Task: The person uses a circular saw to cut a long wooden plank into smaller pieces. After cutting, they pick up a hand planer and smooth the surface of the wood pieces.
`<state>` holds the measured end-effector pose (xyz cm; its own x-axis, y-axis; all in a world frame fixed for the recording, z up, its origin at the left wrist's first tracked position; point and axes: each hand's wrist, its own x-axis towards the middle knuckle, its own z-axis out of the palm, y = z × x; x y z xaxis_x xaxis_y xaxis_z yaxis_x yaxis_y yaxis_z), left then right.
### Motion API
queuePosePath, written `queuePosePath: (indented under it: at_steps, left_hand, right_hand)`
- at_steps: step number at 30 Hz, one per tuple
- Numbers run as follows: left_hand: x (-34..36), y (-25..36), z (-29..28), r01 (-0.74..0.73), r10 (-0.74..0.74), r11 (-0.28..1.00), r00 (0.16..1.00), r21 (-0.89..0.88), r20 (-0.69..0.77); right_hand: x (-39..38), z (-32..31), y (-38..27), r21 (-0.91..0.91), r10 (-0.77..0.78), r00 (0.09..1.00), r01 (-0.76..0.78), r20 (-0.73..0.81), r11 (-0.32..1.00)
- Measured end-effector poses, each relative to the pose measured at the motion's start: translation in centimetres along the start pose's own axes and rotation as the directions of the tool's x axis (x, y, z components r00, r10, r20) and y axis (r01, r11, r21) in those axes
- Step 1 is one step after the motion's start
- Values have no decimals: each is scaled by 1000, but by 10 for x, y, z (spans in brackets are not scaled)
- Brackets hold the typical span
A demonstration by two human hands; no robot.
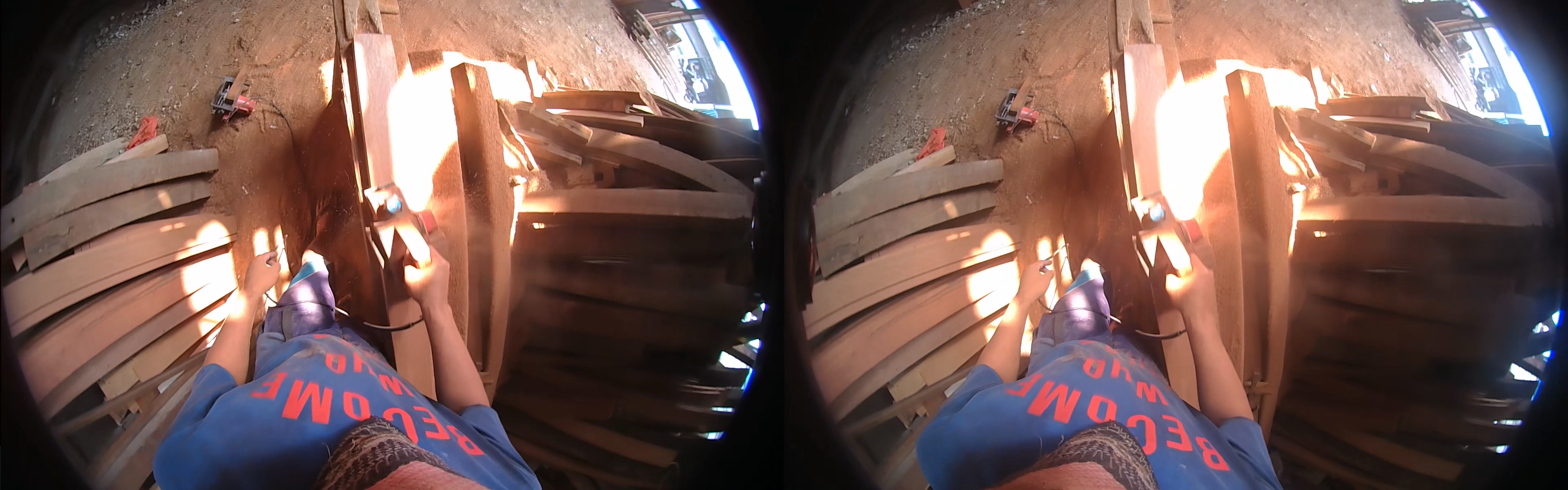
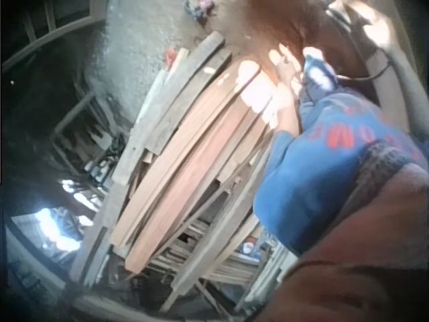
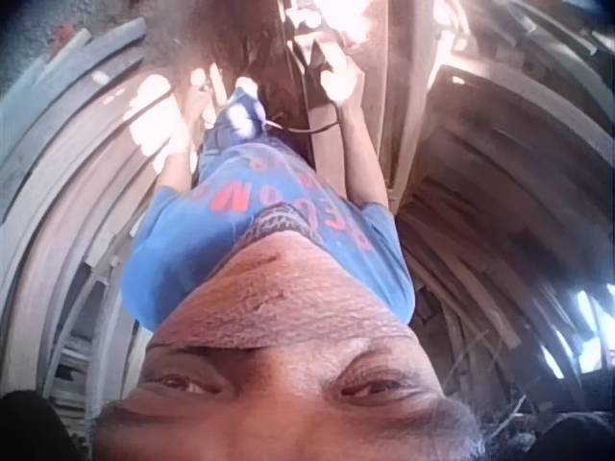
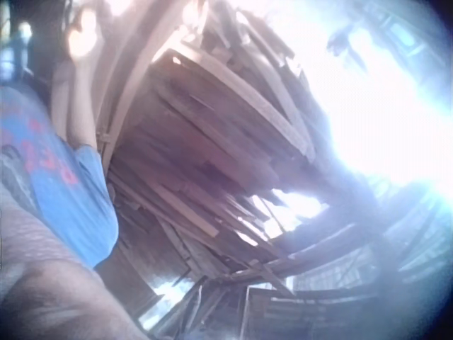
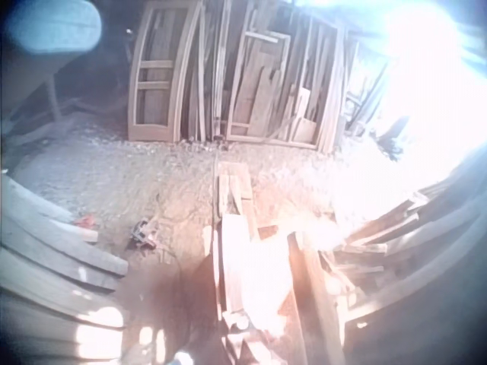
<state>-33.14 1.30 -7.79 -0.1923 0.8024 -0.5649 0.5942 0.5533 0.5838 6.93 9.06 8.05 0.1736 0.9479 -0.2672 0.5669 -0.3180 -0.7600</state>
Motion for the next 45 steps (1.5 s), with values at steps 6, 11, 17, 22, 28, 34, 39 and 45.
queuePosePath:
  at_steps: [6, 11, 17, 22, 28, 34, 39, 45]
  left_hand:
    - [63, 68, -70, 72, -73, 997, 996, -8, -41]
    - [119, 69, -92, 17, -21, 999, 992, -36, -122]
    - [148, 182, -114, -124, 122, 992, 987, -8, -106]
    - [136, 214, -78, -251, 279, 954, 944, 165, -175]
    - [112, 255, -4, -429, 427, 902, 903, -45, -41]
    - [115, 257, 78, -369, 370, 926, 929, -77, -1]
    - [132, 239, 88, -323, 352, 911, 933, -254, 76]
    - [134, 239, 74, -388, 434, 882, 890, -268, 141]
  right_hand:
    - [186, 36, -89, -124, 38, 998, -31, 51, 992]
    - [341, 90, -149, -253, 39, 995, -63, -97, 966]
    - [468, 120, -195, -155, -350, 910, 321, -221, 934]
    - [391, 102, -176, 17, -285, 942, 293, -179, 956]
    - [135, 44, -41, 30, -145, 980, 150, -137, 988]
    - [-146, -39, 28, 52, 246, 969, -245, -9, 968]
    - [-180, -60, 22, 54, 354, 935, -353, -12, 934]
    - [-16, -15, 25, -93, -31, 998, 26, -59, 995]
